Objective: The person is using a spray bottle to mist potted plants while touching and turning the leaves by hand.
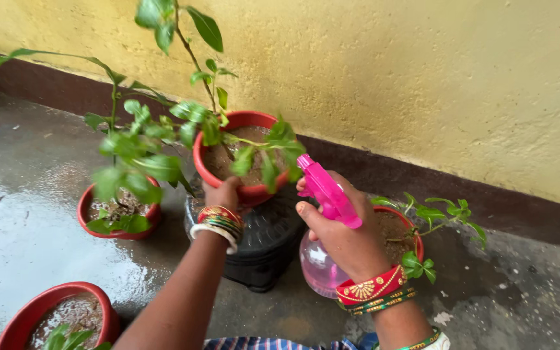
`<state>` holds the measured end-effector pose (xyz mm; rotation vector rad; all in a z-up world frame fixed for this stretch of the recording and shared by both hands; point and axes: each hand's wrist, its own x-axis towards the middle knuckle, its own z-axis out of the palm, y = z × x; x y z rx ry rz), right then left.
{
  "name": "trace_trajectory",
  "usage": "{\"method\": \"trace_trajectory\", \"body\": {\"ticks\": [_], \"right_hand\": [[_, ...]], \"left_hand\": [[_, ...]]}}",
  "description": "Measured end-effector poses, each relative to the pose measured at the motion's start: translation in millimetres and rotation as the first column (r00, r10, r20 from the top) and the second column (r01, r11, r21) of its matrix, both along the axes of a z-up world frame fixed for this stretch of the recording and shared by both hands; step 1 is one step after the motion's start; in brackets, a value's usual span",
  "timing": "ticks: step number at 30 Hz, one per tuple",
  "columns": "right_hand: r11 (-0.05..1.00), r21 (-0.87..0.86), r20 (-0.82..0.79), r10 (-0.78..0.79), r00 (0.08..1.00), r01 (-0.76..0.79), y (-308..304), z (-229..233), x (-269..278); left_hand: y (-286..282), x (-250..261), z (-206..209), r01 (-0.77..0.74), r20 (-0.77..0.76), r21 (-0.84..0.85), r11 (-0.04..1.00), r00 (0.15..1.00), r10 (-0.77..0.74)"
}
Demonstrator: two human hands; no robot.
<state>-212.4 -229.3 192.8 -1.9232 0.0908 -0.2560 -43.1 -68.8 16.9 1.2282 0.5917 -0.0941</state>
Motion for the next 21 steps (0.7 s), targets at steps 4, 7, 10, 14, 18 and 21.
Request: {"method": "trace_trajectory", "body": {"ticks": [4,7,10,14,18,21], "right_hand": [[0.999,0.038,0.004,0.032,0.999,-0.033,1,-1,-1],[0.999,0.028,0.034,0.024,0.999,-0.025,1,0,1],[1.000,-0.004,0.010,0.020,1.000,-0.020,3,-2,1],[0.998,-0.002,0.068,0.065,0.996,-0.065,9,-1,10],[0.993,-0.058,0.062,0.105,0.993,-0.102,14,-8,15],[0.996,0.057,0.045,0.070,0.997,-0.073,24,-12,21]], "left_hand": [[33,32,-23,0.136,0.032,0.030,0.990,0.990,-0.137],[58,60,-30,0.242,0.040,-0.001,0.970,0.969,-0.242],[53,68,-37,0.199,0.050,-0.007,0.980,0.979,-0.198],[59,37,-25,0.114,-0.034,0.012,0.993,0.993,-0.113],[57,-2,9,0.108,0.024,-0.130,0.986,0.994,-0.106],[45,-45,49,0.156,0.221,-0.179,0.971,0.968,-0.115]]}}
